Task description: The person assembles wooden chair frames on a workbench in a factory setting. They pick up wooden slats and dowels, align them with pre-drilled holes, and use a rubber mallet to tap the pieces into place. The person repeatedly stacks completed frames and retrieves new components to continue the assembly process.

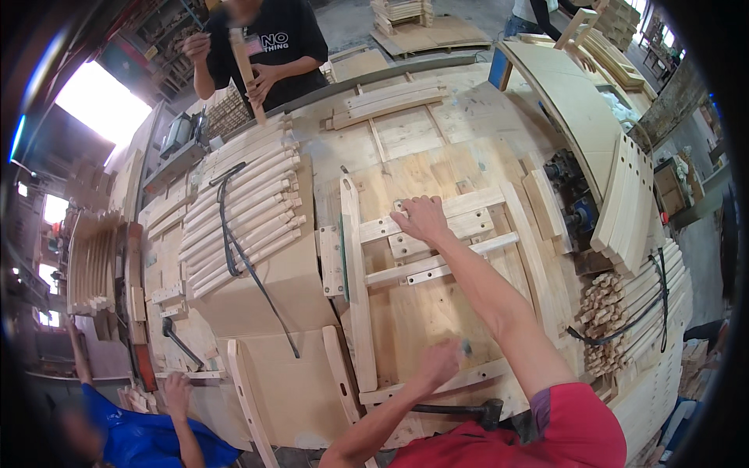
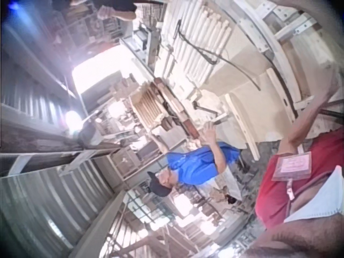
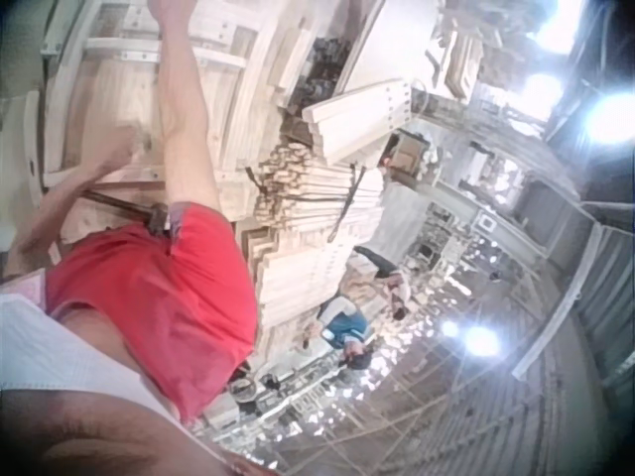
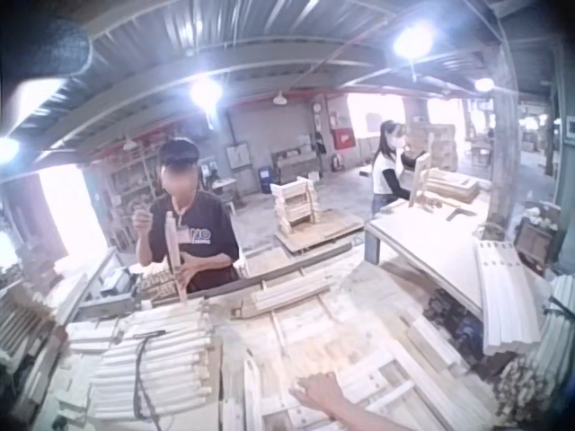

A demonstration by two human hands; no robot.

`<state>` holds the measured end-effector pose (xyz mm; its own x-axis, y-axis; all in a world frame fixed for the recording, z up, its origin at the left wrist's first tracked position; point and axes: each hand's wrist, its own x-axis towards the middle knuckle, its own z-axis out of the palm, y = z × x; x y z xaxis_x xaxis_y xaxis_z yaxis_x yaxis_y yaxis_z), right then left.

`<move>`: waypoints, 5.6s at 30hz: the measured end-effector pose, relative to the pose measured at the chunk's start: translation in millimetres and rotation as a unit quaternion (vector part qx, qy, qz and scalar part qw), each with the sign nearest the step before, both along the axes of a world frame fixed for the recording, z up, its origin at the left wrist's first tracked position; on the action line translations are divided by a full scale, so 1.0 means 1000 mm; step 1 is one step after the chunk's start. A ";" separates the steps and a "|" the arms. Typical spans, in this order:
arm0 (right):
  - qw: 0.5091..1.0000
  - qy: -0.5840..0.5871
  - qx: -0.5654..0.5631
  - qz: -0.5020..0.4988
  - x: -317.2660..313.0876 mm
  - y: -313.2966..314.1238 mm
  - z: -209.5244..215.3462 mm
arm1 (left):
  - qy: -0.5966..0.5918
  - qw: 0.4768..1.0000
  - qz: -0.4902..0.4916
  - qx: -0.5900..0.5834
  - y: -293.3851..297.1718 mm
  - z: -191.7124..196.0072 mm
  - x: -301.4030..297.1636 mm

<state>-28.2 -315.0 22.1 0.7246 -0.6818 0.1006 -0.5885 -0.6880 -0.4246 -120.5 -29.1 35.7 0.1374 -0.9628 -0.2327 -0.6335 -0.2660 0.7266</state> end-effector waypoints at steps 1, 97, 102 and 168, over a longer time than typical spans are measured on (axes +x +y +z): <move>1.000 -0.020 -0.005 -0.005 -0.002 0.000 -0.003 | 0.052 0.998 0.026 -0.030 0.004 -0.001 0.014; 0.983 -0.146 -0.001 0.110 -0.035 0.019 0.000 | -0.114 0.924 0.364 -0.012 -0.085 0.073 0.142; 0.972 -0.206 -0.093 -0.066 -0.139 0.068 -0.002 | 0.009 0.968 0.243 -0.064 0.001 0.074 0.137; 0.883 -0.121 -0.086 -0.445 -0.420 -0.202 0.198 | 0.046 0.964 0.170 0.197 0.172 0.027 -0.134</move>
<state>-447.9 -517.4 220.0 -0.1477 -0.9302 0.3360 -0.8344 -0.0652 -0.5473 -254.1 142.8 62.3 0.3912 -0.6999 -0.5975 -0.3981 -0.7141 0.5758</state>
